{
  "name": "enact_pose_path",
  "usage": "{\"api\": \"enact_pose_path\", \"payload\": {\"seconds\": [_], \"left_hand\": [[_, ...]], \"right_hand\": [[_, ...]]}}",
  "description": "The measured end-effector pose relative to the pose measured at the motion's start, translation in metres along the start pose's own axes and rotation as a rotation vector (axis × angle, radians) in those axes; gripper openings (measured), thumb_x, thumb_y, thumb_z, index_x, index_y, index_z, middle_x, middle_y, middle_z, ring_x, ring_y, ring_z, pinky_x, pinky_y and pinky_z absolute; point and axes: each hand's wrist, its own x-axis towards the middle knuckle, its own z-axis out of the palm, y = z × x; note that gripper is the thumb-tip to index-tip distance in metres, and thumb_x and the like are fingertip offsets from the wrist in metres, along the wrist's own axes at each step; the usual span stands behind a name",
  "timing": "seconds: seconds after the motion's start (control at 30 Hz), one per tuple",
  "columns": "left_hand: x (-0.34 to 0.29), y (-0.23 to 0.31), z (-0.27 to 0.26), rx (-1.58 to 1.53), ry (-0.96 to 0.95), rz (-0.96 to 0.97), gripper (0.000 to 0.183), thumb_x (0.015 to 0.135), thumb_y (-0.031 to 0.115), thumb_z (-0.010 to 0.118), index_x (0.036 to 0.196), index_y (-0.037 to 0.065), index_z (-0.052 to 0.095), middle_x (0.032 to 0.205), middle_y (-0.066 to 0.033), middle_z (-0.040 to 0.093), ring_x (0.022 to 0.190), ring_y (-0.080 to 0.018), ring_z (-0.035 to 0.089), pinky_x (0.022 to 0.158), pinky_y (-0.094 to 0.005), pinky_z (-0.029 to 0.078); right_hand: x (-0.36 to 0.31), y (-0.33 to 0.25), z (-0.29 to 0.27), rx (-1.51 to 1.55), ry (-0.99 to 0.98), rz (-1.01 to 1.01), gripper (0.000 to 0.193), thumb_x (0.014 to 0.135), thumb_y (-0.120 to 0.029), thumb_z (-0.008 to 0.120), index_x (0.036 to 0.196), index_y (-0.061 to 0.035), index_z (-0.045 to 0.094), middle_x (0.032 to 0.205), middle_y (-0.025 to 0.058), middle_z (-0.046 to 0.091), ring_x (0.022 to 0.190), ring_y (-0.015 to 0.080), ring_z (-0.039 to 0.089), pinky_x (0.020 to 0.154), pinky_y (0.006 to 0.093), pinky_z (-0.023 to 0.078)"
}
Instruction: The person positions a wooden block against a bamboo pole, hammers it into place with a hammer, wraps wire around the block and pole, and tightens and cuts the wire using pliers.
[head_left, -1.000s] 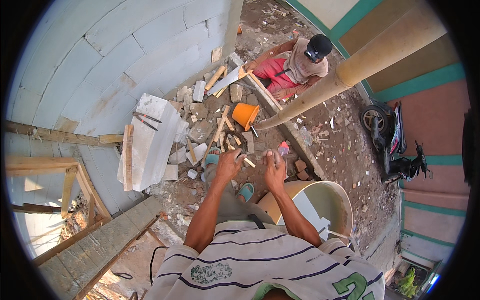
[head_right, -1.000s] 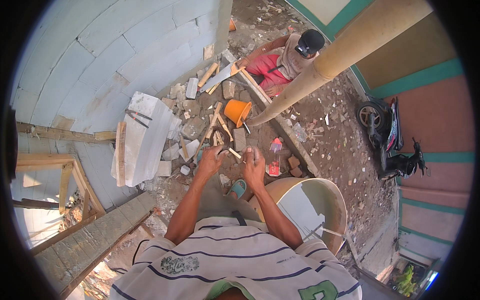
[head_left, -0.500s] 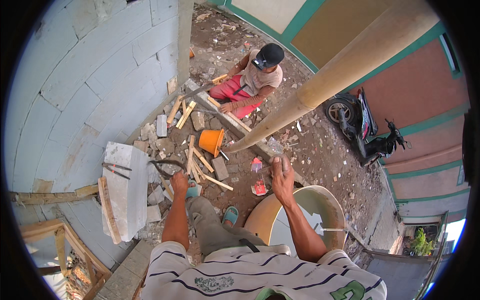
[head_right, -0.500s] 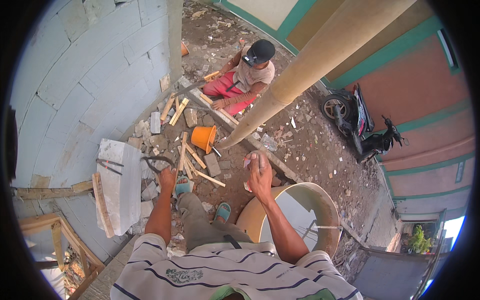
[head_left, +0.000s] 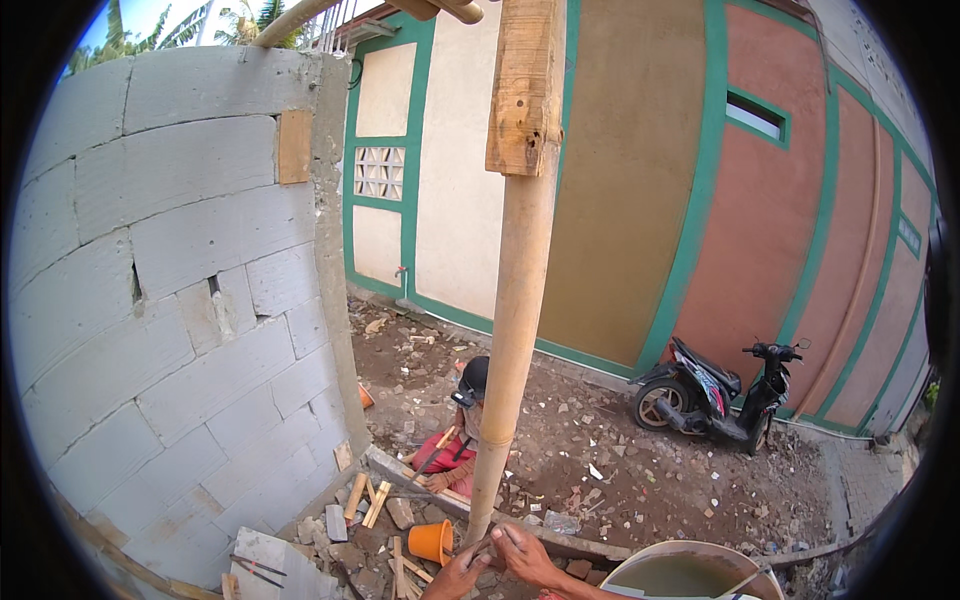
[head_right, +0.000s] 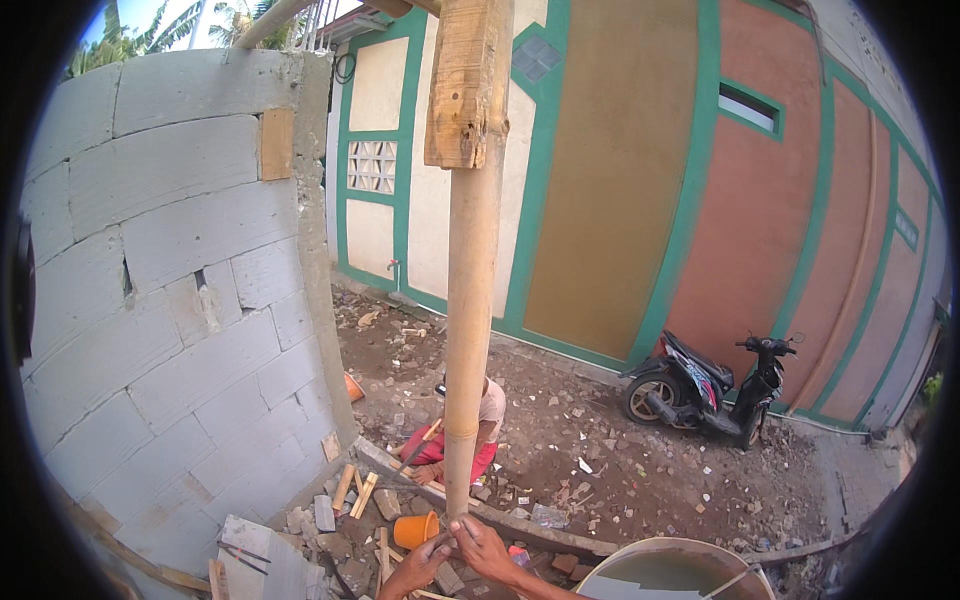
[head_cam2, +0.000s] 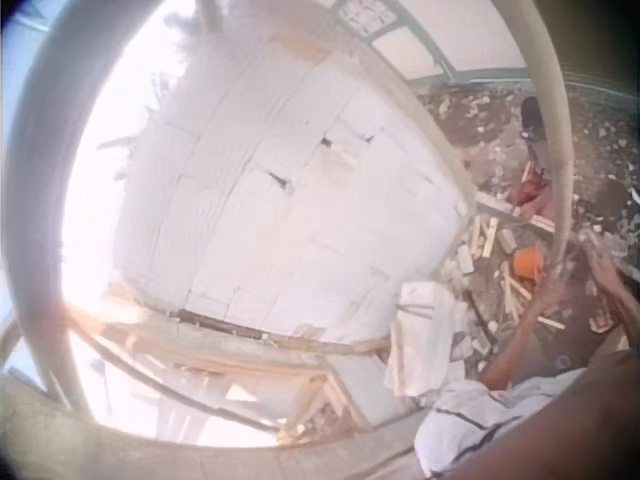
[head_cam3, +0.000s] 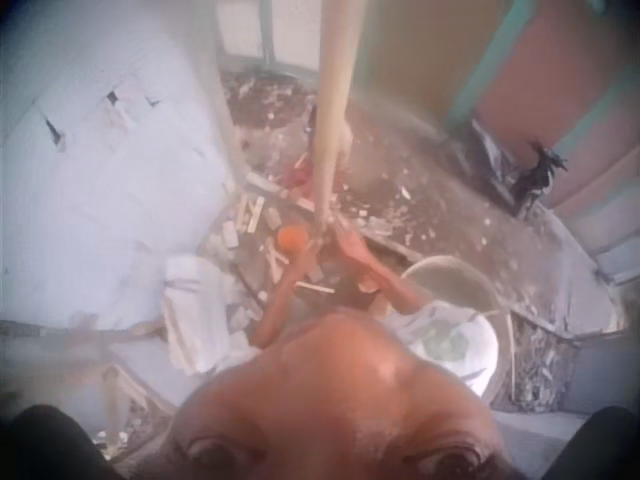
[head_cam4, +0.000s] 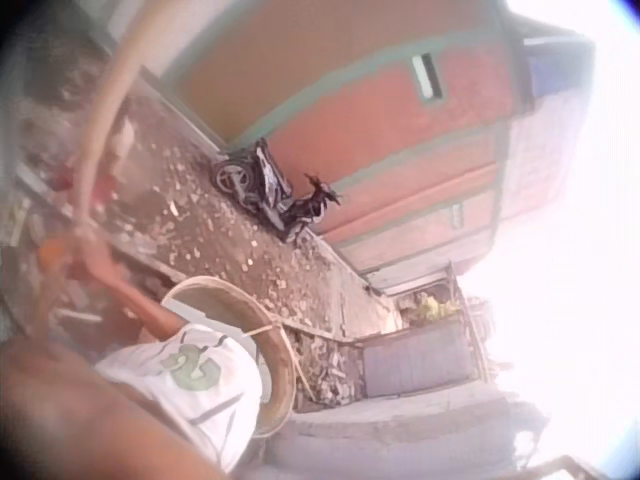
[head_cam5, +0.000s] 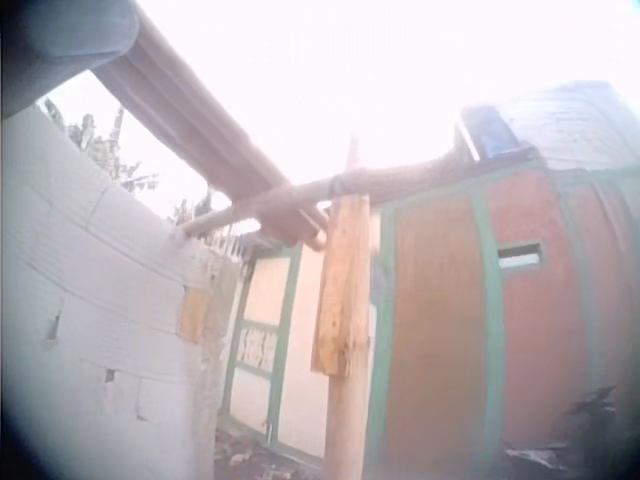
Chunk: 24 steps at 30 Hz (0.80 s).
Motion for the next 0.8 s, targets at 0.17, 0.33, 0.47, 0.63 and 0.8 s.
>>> {"api": "enact_pose_path", "payload": {"seconds": [0.17, 0.33, 0.47, 0.63, 0.8], "left_hand": [[0.001, 0.019, 0.050, 0.011, 0.013, -0.230, 0.042, 0.104, 0.034, 0.046, 0.136, 0.008, 0.053, 0.114, -0.0128, 0.064, 0.097, -0.0239, 0.061, 0.086, -0.0395, 0.048], [0.007, -0.017, 0.080, -0.508, 0.383, -0.002, 0.035, 0.103, 0.030, 0.049, 0.126, 0.007, 0.059, 0.075, 0.0036, 0.057, 0.056, -0.0094, 0.050, 0.048, -0.0241, 0.039], [-0.002, 0.042, 0.026, -0.330, 0.314, 0.025, 0.030, 0.100, 0.023, 0.057, 0.120, 0.004, 0.069, 0.090, 0.0010, 0.068, 0.072, -0.0084, 0.059, 0.057, -0.0242, 0.047], [-0.030, 0.101, 0.020, -0.243, 0.292, -0.115, 0.033, 0.098, 0.023, 0.059, 0.124, 0.004, 0.067, 0.100, -0.0084, 0.069, 0.084, -0.0152, 0.063, 0.070, -0.0318, 0.052], [-0.037, 0.123, 0.023, -0.416, 0.340, -0.127, 0.032, 0.100, 0.024, 0.060, 0.108, -0.006, 0.069, 0.066, 0.0063, 0.039, 0.054, -0.0030, 0.031, 0.049, -0.0217, 0.022]], "right_hand": [[-0.007, -0.006, -0.039, 0.621, 0.060, 0.174, 0.028, 0.105, -0.030, 0.050, 0.089, -0.0077, 0.050, 0.071, -0.0047, 0.039, 0.058, 0.0060, 0.033, 0.051, 0.0244, 0.030], [0.000, -0.016, -0.069, 0.729, 0.103, 0.155, 0.021, 0.104, -0.023, 0.053, 0.093, -0.0050, 0.054, 0.072, -0.0021, 0.043, 0.058, 0.0080, 0.038, 0.053, 0.0249, 0.038], [-0.002, -0.023, -0.076, 0.845, 0.086, 0.037, 0.024, 0.102, -0.019, 0.054, 0.110, 0.0023, 0.062, 0.080, 0.0044, 0.057, 0.065, 0.0138, 0.055, 0.075, 0.0290, 0.053], [0.000, -0.020, -0.078, 0.119, 0.186, -0.077, 0.022, 0.099, -0.016, 0.059, 0.103, 0.0034, 0.069, 0.087, 0.0082, 0.071, 0.078, 0.0125, 0.068, 0.070, 0.0263, 0.052], [0.001, -0.040, -0.088, 0.103, 0.056, -0.071, 0.021, 0.099, -0.019, 0.058, 0.102, -0.0001, 0.067, 0.084, 0.0072, 0.071, 0.077, 0.0127, 0.066, 0.074, 0.0298, 0.053]]}}
